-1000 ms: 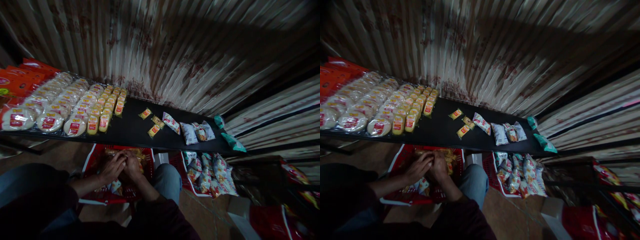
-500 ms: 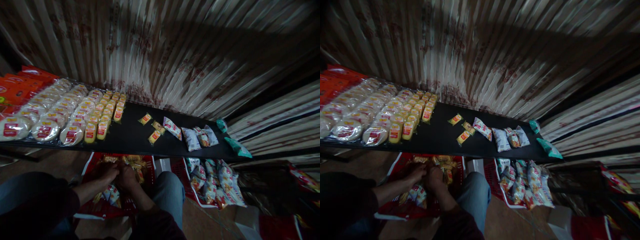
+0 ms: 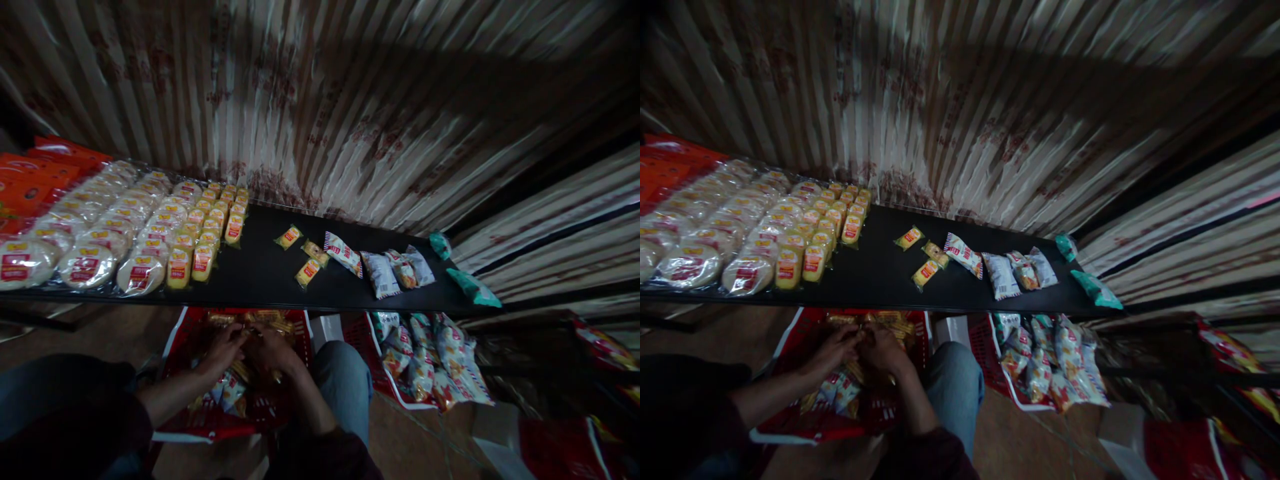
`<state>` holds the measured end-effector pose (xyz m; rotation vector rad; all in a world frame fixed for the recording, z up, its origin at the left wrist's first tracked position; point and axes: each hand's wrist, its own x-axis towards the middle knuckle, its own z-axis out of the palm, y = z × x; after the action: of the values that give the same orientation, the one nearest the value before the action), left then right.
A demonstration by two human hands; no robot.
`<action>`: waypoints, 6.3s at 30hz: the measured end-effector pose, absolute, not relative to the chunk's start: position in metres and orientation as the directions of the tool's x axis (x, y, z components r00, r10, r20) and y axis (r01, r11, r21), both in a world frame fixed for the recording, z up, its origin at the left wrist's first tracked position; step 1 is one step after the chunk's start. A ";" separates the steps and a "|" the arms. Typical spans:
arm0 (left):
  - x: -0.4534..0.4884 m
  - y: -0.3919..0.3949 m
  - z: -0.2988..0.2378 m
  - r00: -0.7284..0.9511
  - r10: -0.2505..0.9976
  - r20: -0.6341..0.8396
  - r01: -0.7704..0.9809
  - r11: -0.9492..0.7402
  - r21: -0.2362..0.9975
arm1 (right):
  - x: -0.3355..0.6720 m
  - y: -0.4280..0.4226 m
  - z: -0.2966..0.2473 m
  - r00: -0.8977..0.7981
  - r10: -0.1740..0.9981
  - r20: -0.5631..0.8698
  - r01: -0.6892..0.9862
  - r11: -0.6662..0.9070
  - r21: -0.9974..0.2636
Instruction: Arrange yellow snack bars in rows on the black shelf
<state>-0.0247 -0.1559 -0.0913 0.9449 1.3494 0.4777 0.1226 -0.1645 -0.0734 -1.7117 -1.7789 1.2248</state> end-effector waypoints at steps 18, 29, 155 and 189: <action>-0.039 -0.144 -0.035 0.261 0.965 0.037 0.339 -0.127 0.932 | 0.147 -0.165 -0.026 -0.167 0.897 -0.410 -0.234 -0.440 -0.867; -0.039 -0.148 -0.008 0.307 0.882 0.357 0.305 -0.447 0.841 | 0.139 -0.166 -0.004 -0.185 0.966 -0.179 -0.443 -0.244 -0.863; -0.006 -0.060 -0.010 -0.126 0.991 -0.043 -0.113 0.029 0.993 | 0.090 -0.103 -0.005 0.136 0.983 0.120 0.204 0.091 -0.975; -0.011 -0.048 -0.005 -0.083 0.978 0.189 0.254 -0.163 0.953 | 0.069 -0.032 -0.016 0.206 0.966 0.157 0.540 0.022 -0.841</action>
<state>-0.0114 -0.0483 -0.0048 1.4781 1.3847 1.2958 0.0691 -0.0320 -0.0159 -1.6336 -1.4462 0.6330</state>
